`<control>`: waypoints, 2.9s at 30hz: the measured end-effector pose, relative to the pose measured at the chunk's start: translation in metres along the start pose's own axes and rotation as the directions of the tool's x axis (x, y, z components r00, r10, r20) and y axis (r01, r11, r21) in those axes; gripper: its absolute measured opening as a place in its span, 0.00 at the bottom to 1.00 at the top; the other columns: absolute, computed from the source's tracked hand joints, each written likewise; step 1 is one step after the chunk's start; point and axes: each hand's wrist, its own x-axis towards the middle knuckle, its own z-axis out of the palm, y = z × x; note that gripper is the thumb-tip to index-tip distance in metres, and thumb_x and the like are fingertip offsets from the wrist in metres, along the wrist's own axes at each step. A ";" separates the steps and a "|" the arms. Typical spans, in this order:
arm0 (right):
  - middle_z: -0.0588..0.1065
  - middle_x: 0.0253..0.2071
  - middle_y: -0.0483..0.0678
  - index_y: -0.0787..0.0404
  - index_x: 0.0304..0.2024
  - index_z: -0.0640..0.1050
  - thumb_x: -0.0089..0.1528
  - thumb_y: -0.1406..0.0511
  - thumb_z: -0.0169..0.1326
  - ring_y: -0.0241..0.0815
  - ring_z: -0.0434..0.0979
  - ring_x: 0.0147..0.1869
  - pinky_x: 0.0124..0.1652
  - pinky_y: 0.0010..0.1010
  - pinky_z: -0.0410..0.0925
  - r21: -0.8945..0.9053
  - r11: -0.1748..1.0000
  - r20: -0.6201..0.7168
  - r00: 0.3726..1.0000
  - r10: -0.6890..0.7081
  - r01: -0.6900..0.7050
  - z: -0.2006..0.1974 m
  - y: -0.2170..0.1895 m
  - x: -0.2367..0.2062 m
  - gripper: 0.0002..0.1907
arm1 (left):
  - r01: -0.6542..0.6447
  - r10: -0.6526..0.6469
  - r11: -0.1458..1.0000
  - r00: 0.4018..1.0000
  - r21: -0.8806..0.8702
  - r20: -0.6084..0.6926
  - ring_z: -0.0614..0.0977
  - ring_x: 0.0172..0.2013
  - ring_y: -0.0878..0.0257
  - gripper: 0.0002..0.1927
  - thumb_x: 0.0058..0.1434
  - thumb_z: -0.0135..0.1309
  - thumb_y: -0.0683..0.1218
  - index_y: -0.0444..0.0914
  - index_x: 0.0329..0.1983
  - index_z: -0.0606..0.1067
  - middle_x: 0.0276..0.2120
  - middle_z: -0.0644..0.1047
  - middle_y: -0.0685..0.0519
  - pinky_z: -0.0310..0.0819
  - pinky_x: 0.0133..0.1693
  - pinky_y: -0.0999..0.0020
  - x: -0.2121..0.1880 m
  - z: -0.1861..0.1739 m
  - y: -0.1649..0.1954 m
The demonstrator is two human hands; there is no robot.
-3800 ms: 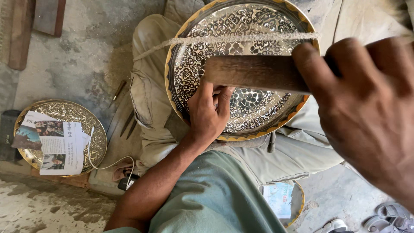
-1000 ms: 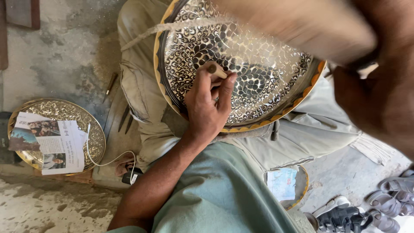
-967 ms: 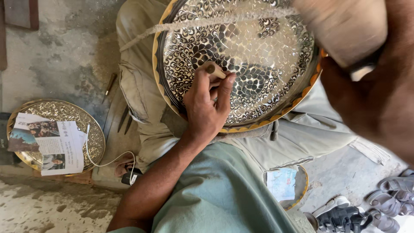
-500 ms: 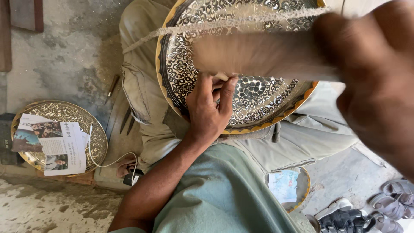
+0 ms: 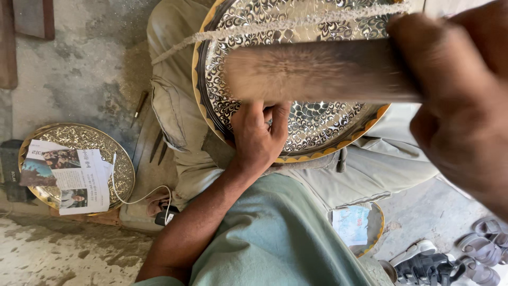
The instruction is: The person sits on the floor and uses a wooden mallet and a small metal punch to hammer a decorative pattern into a brass tray. They repeatedly strike the punch to create a textured surface across the tray.
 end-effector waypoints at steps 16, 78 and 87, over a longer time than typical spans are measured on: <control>0.73 0.30 0.58 0.72 0.55 0.79 0.49 0.83 0.56 0.50 0.74 0.31 0.31 0.39 0.68 -0.133 0.991 0.043 0.999 -0.025 0.030 -0.011 -0.005 -0.003 0.29 | -0.050 0.055 0.991 0.998 0.124 -0.035 0.82 0.30 0.66 0.07 0.70 0.58 0.39 0.32 0.40 0.71 0.34 0.78 0.50 0.76 0.29 0.72 0.003 -0.002 0.000; 0.76 0.41 0.64 0.70 0.61 0.75 0.54 0.86 0.51 0.58 0.76 0.45 0.41 0.45 0.69 0.142 0.987 -0.059 0.994 0.087 -0.078 0.000 0.000 -0.009 0.31 | -0.012 0.000 0.991 0.996 0.133 0.093 0.87 0.38 0.63 0.10 0.74 0.56 0.43 0.33 0.52 0.70 0.39 0.80 0.50 0.86 0.36 0.72 0.002 -0.003 0.014; 0.75 0.43 0.59 0.65 0.61 0.75 0.59 0.85 0.52 0.54 0.78 0.45 0.42 0.40 0.70 0.078 0.994 -0.016 0.997 0.077 -0.076 0.003 0.008 -0.017 0.29 | -0.081 0.072 0.993 0.992 0.083 0.100 0.86 0.40 0.63 0.08 0.75 0.53 0.43 0.34 0.48 0.68 0.40 0.77 0.50 0.85 0.39 0.72 0.004 -0.003 0.009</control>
